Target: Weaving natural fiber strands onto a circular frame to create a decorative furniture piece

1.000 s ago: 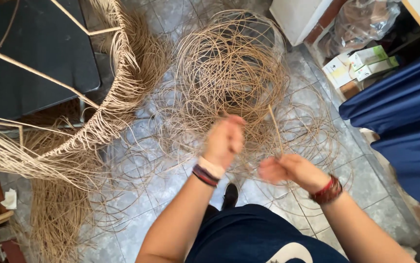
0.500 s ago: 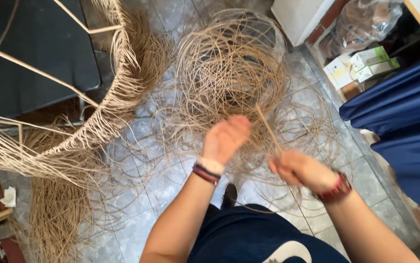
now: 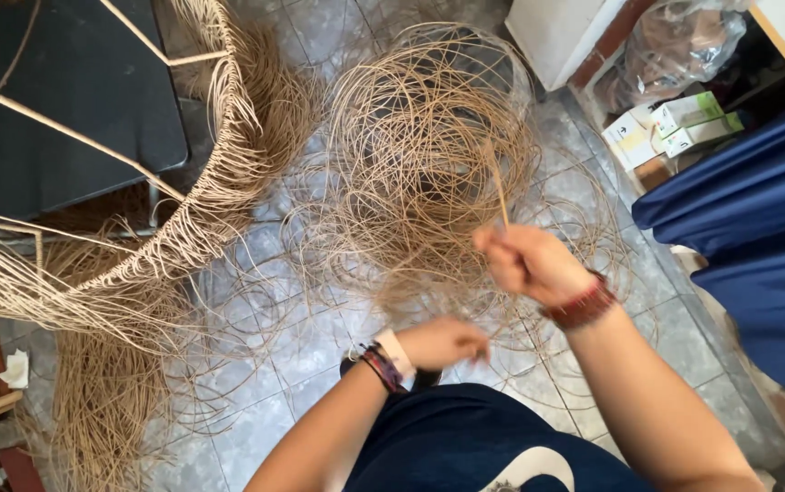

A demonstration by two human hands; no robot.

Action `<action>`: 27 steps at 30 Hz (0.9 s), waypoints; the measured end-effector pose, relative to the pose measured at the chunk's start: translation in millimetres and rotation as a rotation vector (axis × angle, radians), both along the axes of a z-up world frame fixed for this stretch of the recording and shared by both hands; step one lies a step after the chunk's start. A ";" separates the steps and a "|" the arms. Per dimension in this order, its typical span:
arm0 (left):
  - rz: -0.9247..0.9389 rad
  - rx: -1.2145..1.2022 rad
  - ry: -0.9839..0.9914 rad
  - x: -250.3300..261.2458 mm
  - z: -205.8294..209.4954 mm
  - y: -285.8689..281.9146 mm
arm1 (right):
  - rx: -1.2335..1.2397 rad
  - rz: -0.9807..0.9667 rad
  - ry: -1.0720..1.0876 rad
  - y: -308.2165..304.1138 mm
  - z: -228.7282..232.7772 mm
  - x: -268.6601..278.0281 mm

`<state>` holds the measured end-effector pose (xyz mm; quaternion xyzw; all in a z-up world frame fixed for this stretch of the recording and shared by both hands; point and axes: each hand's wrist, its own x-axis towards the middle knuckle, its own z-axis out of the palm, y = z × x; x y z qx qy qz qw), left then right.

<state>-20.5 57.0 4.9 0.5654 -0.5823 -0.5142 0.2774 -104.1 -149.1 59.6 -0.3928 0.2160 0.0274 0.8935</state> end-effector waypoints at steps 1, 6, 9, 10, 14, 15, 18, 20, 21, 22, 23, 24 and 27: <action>0.001 -0.001 -0.001 9.7 -2.3 -7.8 | -0.001 0.001 -0.001 7.9 15.3 -12.7; 1.016 -0.355 1.735 60.5 -6.3 -43.7 | -0.338 0.269 0.278 28.0 23.2 -80.8; 1.008 -0.163 1.595 62.2 47.2 -35.1 | -0.240 0.164 0.274 13.3 -22.5 -100.8; 1.009 -0.161 1.595 50.5 58.5 -31.8 | -0.238 0.164 0.275 14.5 -16.2 -86.1; 0.356 -0.138 0.530 5.5 42.0 -19.5 | -0.214 0.132 0.072 20.2 19.6 -24.7; 0.064 -0.020 0.318 -4.9 22.2 -16.0 | -0.186 0.139 0.036 22.4 31.3 -8.5; -0.062 0.027 -0.325 -10.8 -32.3 -9.7 | -0.184 0.010 -0.027 19.6 21.7 -4.0; 0.157 -0.143 0.101 1.1 -0.4 -12.1 | -0.279 0.040 -0.065 26.3 25.3 -20.7; 0.370 -0.313 0.527 9.0 15.8 -13.8 | -0.375 0.066 -0.107 29.1 27.3 -27.1; 0.376 -0.314 0.525 17.4 24.6 -18.0 | -0.374 0.071 -0.109 32.0 21.6 -39.9; 0.537 -0.317 1.043 25.8 33.4 -21.9 | -0.424 0.161 -0.051 35.0 15.9 -52.7; 0.687 -0.312 1.564 35.3 42.3 -26.3 | -0.476 0.253 0.006 37.1 10.3 -64.3; 0.836 -0.404 1.583 50.3 26.0 -24.5 | -0.354 0.179 0.255 38.0 -15.8 -83.6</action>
